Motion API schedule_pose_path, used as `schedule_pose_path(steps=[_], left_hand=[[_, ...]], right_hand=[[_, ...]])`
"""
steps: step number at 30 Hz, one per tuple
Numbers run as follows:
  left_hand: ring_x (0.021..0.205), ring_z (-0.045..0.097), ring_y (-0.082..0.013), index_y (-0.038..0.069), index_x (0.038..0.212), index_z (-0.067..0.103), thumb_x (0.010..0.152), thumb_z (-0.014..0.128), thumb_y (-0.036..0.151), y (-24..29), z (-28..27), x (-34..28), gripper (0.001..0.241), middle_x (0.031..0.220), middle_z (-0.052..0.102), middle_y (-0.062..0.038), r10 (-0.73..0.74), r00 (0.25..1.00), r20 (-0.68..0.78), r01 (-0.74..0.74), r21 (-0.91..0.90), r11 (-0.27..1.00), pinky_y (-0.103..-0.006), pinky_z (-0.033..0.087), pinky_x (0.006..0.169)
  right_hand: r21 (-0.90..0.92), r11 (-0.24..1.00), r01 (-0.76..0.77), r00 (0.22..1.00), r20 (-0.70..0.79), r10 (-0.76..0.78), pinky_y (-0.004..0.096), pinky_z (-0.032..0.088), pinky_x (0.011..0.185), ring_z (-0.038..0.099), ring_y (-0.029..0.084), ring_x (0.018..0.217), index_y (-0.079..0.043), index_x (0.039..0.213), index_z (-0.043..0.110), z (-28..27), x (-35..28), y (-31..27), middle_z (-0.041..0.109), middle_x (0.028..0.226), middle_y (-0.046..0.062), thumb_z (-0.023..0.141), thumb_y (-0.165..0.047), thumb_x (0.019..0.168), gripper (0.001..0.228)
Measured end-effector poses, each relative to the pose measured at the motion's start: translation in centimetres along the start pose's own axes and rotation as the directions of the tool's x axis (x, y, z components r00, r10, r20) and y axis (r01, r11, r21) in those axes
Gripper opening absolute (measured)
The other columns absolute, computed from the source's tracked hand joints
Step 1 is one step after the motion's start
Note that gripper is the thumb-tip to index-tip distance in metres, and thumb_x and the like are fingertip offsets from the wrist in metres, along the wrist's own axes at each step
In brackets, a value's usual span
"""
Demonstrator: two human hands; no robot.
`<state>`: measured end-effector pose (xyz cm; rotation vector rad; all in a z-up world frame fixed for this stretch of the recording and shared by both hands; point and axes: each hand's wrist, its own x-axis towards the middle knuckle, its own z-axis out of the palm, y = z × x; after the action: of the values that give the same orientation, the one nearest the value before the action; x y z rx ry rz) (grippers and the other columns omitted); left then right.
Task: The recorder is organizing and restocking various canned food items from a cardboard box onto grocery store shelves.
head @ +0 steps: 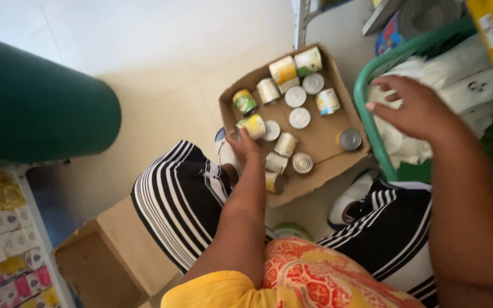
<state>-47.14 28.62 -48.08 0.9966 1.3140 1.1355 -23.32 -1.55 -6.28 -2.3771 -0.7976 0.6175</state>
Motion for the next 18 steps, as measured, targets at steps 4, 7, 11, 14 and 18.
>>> schedule_pose_path(steps=[4,7,11,14,18], left_hand=[[0.087,0.058,-0.0193,0.011,0.118,0.05,0.089,0.066,0.029,12.9,7.5,-4.1,0.037,0.104,0.058,-0.006,-0.133,0.957,0.258,0.189,-0.205,0.96,-0.0356,0.054,0.06],[0.099,0.058,-0.0161,0.016,0.126,0.049,0.089,0.061,0.031,19.6,11.8,-9.2,0.042,0.118,0.057,0.0,-0.074,0.858,0.509,0.252,-0.29,0.923,-0.0332,0.052,0.066],[0.114,0.049,-0.0173,0.014,0.153,0.044,0.098,0.069,0.023,29.4,15.3,-18.0,0.061,0.127,0.051,-0.007,0.356,0.611,0.707,0.007,-0.455,0.891,-0.0324,0.042,0.098],[0.127,0.055,-0.0211,0.013,0.145,0.043,0.088,0.08,0.017,33.6,16.7,-22.5,0.067,0.137,0.052,-0.008,0.569,0.42,0.706,-0.108,-0.584,0.804,-0.0376,0.047,0.109],[0.134,0.055,-0.0375,0.015,0.135,0.044,0.074,0.091,0.012,38.6,17.2,-25.7,0.077,0.146,0.05,-0.021,0.779,0.178,0.601,-0.653,-0.52,0.551,-0.0477,0.05,0.109]], right_hand=[[0.102,0.99,0.097,0.995,0.005,-0.098,0.045,0.055,0.092,0.067,0.03,0.111,-0.009,0.139,0.062,1.7,1.0,1.4,0.068,0.129,0.015,0.076,-0.034,0.087,0.059],[0.05,0.996,0.074,0.997,-0.03,-0.072,0.043,0.056,0.091,0.07,0.03,0.104,-0.009,0.139,0.062,3.0,1.9,2.5,0.069,0.126,0.015,0.077,-0.036,0.084,0.063],[0.44,0.897,0.039,0.996,0.057,-0.072,0.04,0.055,0.093,0.068,0.024,0.111,-0.004,0.136,0.06,2.9,3.0,3.0,0.069,0.125,0.013,0.073,-0.04,0.09,0.06],[0.843,0.537,0.027,0.982,0.079,-0.173,0.039,0.052,0.096,0.065,0.021,0.114,-0.004,0.139,0.059,2.0,2.5,3.1,0.067,0.13,0.01,0.067,-0.035,0.1,0.05],[0.981,-0.144,0.132,0.926,-0.174,-0.336,0.045,0.049,0.1,0.062,0.023,0.115,-0.005,0.149,0.052,-1.1,0.4,0.7,0.063,0.136,0.01,0.063,-0.026,0.109,0.046]])
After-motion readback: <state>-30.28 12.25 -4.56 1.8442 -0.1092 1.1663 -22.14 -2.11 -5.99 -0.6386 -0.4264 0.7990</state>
